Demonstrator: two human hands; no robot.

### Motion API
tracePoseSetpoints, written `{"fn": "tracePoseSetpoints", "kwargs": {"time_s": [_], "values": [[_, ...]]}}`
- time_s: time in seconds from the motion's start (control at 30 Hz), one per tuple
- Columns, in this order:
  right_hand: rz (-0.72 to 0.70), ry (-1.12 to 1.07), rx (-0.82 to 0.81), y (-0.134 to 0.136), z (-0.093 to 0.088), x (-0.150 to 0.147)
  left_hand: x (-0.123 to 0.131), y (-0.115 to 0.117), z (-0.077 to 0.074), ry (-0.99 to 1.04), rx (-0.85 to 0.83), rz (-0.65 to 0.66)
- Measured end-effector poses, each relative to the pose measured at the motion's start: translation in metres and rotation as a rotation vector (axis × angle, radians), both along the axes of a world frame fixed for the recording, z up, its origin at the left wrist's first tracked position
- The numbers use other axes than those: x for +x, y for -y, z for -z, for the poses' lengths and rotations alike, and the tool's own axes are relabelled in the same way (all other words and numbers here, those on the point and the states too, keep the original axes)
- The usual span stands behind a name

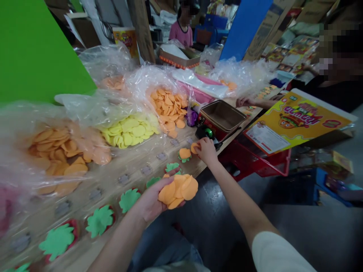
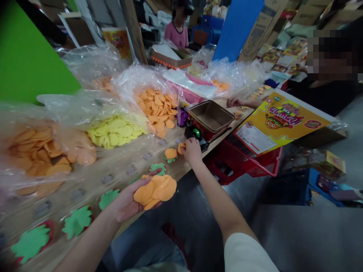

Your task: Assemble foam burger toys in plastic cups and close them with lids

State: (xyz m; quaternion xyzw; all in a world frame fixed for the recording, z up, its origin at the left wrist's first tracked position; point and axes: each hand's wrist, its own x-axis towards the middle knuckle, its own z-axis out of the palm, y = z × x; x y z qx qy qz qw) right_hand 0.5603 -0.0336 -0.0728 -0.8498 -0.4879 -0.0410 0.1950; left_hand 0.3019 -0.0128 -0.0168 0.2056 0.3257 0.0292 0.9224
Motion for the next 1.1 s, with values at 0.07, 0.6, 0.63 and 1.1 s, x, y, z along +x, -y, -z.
{"fn": "tracePoseSetpoints", "kwargs": {"time_s": [0.07,0.6,0.63,1.1], "values": [[0.000,-0.170,0.062,0.005,0.002,0.007,0.001,0.000,0.001,-0.007,-0.003,0.000],[0.011,-0.211,0.312,0.051,-0.009,-0.032,-0.011,0.003,0.006,0.045,-0.106,-0.166],[-0.037,-0.350,0.355,0.054,-0.014,-0.047,-0.015,0.002,0.007,0.068,-0.123,-0.197],[-0.436,-0.938,0.105,0.036,-0.042,-0.151,-0.071,0.004,0.008,0.328,-0.260,-0.319]]}}
